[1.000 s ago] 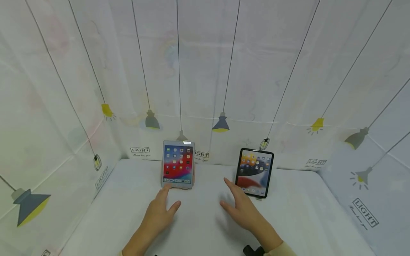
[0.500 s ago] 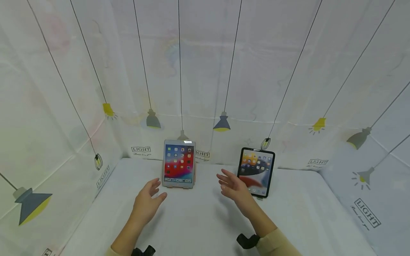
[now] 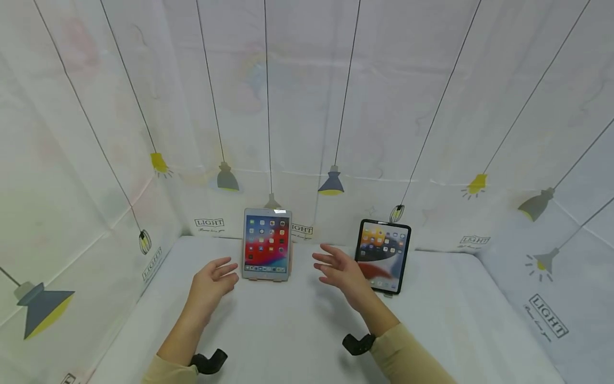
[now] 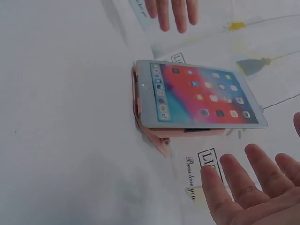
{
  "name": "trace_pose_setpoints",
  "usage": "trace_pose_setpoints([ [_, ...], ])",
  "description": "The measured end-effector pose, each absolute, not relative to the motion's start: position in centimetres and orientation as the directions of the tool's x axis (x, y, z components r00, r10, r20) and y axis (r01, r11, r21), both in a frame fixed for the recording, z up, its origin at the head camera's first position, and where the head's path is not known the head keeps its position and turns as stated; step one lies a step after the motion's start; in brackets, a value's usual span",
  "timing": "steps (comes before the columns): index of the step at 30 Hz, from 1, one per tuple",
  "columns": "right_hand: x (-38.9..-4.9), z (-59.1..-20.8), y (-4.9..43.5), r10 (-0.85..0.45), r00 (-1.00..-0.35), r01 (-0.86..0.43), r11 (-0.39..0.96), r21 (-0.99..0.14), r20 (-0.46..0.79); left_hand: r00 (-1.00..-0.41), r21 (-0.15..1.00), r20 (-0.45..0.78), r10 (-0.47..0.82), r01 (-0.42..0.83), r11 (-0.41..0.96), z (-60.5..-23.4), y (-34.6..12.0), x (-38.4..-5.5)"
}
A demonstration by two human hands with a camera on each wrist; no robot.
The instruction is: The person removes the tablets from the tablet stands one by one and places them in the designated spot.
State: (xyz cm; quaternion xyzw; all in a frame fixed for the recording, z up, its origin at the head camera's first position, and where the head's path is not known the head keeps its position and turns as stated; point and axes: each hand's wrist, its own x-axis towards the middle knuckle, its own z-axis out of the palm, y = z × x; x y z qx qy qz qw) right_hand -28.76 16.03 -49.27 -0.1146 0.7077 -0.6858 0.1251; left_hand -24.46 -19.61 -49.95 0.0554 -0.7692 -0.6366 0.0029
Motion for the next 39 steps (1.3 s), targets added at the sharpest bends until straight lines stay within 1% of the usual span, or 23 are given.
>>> trace_pose_setpoints([
  [5,-29.7,-49.0,15.2,-0.321,-0.945,0.052,0.019,-0.998,-0.055,-0.987,0.982,-0.129,-0.092,-0.14,0.13,-50.1,-20.7,-25.7],
  [8,-30.5,-48.9,14.6,-0.306,-0.95,0.059,0.006,-0.998,-0.058,-0.985,0.983,-0.143,-0.095,-0.152,0.1,-50.2,-21.4,-26.6],
  [14,-31.9,-48.4,13.5,-0.295,-0.953,0.073,-0.016,-0.997,-0.065,-0.987,0.987,-0.142,-0.077,-0.147,0.065,-50.6,-22.4,-28.2],
  [20,-32.6,-48.0,12.6,-0.273,-0.959,0.09,-0.025,-0.996,-0.08,-0.986,0.987,-0.158,-0.048,-0.159,0.018,-51.1,-23.2,-29.5],
  [26,-33.3,-47.4,12.0,-0.28,-0.957,0.095,-0.032,-0.995,-0.082,-0.988,0.988,-0.155,-0.027,-0.155,-0.005,-51.4,-23.6,-31.1],
  [34,-35.1,-46.7,11.7,-0.247,-0.966,0.09,-0.036,-0.995,-0.078,-0.988,0.987,-0.154,0.004,-0.154,-0.035,-50.5,-23.3,-33.3],
  [39,-35.7,-46.3,11.4,-0.25,-0.965,0.082,-0.019,-0.996,-0.075,-0.991,0.99,-0.135,-0.009,-0.134,-0.037,-49.8,-23.2,-34.1],
])
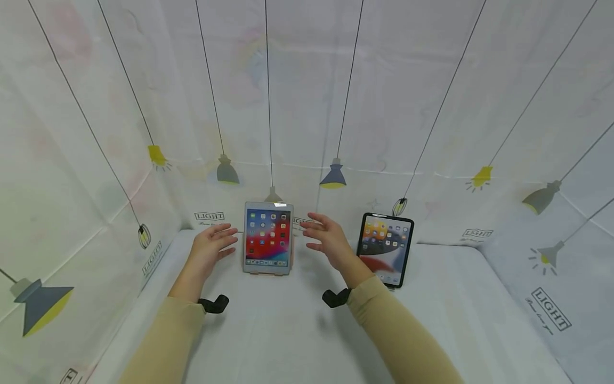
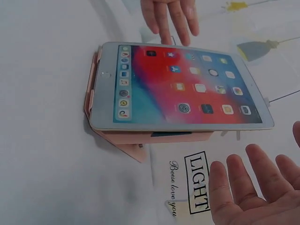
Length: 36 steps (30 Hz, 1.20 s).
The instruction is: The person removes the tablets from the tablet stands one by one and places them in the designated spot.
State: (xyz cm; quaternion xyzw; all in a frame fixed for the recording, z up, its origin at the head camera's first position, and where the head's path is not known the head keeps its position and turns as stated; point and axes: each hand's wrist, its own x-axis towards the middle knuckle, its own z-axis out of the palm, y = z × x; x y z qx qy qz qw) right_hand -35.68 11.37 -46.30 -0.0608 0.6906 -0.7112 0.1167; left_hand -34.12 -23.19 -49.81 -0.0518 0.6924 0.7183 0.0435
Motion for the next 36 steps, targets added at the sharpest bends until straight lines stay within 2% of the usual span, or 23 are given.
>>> trace_pose_setpoints([
  [10,-37.0,-45.5,11.0,-0.263,-0.96,0.097,0.0,-0.995,-0.094,-0.993,0.992,-0.117,-0.016,-0.117,-0.036,-48.8,-22.6,-35.5],
  [26,-37.8,-45.0,9.2,-0.247,-0.963,0.122,-0.067,-0.99,-0.102,-0.999,0.998,-0.053,0.011,-0.052,0.035,-46.0,-21.4,-37.3],
  [36,-38.7,-45.3,8.4,-0.179,-0.974,0.156,-0.104,-0.982,-0.136,-0.998,0.997,-0.064,-0.008,-0.064,0.048,-45.5,-20.9,-37.8],
])
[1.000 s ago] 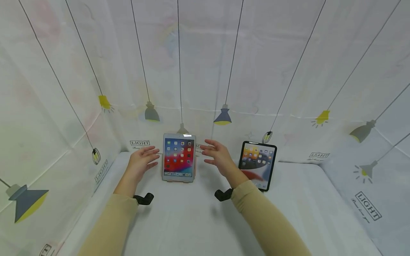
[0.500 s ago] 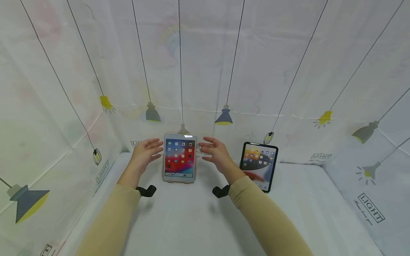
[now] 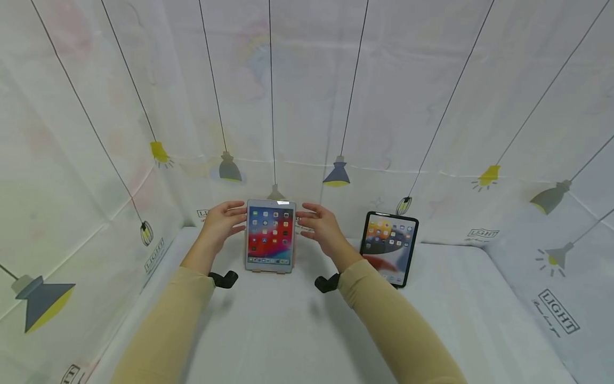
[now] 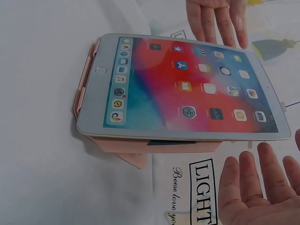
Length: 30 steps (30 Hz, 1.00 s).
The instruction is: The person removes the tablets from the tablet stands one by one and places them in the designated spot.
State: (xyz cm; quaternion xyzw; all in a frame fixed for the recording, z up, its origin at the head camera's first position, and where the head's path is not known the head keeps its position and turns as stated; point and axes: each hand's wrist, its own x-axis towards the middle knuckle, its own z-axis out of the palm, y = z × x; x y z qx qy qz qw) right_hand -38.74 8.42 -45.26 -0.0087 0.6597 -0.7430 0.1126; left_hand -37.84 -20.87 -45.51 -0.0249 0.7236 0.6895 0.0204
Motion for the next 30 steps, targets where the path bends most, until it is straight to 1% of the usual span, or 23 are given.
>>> trace_pose_setpoints([
  [14,-38.5,-45.2,7.4,-0.123,-0.989,0.091,-0.057,-0.994,-0.083,-0.999,0.997,-0.049,-0.02,-0.05,0.061,-45.4,-21.0,-37.7],
  [21,-38.2,-45.0,6.9,-0.114,-0.991,0.081,-0.103,-0.991,-0.069,-0.998,0.998,-0.052,-0.029,-0.053,0.035,-45.0,-20.8,-37.4],
  [30,-38.3,-45.4,6.5,-0.073,-0.996,0.061,-0.065,-0.996,-0.056,-0.999,0.999,-0.024,-0.034,-0.025,0.033,-45.1,-20.8,-37.4],
])
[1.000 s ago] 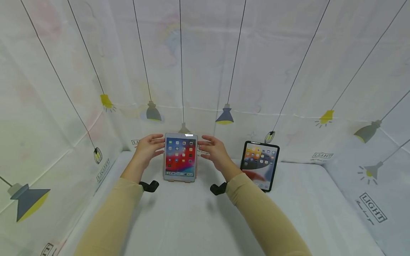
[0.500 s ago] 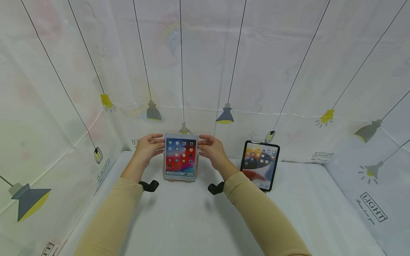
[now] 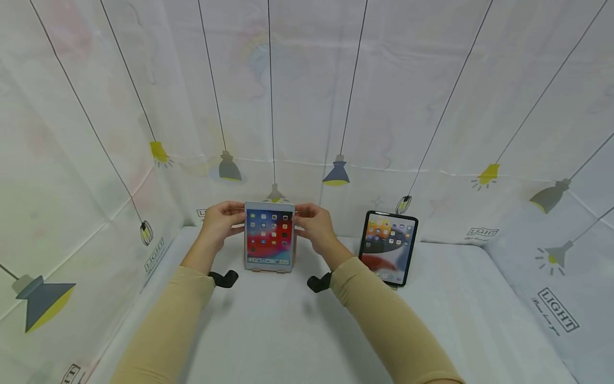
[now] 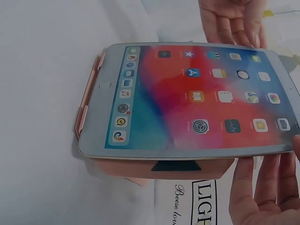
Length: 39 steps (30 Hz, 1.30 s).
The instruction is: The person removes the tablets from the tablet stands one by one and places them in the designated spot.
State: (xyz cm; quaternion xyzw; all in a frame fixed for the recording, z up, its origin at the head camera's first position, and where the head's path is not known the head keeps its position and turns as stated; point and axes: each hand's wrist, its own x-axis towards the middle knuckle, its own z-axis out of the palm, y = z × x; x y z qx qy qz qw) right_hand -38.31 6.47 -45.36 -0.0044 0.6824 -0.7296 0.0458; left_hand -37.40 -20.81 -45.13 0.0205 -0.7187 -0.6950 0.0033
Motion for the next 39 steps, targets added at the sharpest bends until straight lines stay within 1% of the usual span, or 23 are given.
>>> trace_pose_setpoints([
  [5,-38.4,-45.6,6.4,-0.066,-0.997,0.047,-0.042,-0.998,-0.044,-0.998,0.999,-0.03,-0.055,-0.032,0.039,-45.1,-20.8,-37.4],
  [18,-38.0,-45.6,6.3,-0.051,-0.998,0.038,-0.043,-0.998,-0.036,-0.996,0.998,-0.042,-0.08,-0.045,0.048,-44.8,-20.9,-37.0],
  [25,-38.2,-45.3,6.3,-0.037,-0.999,0.033,-0.033,-0.999,-0.031,-0.997,0.998,-0.006,-0.072,-0.011,0.067,-44.2,-20.8,-36.7],
  [32,-37.9,-44.7,6.5,-0.051,-0.998,0.038,-0.042,-0.998,-0.035,-0.997,0.996,0.002,-0.072,-0.004,0.091,-43.7,-20.8,-36.3],
  [39,-37.6,-44.3,6.9,-0.062,-0.998,0.006,-0.012,-1.0,-0.005,-0.999,0.995,0.007,-0.052,0.002,0.102,-43.5,-20.7,-36.2],
])
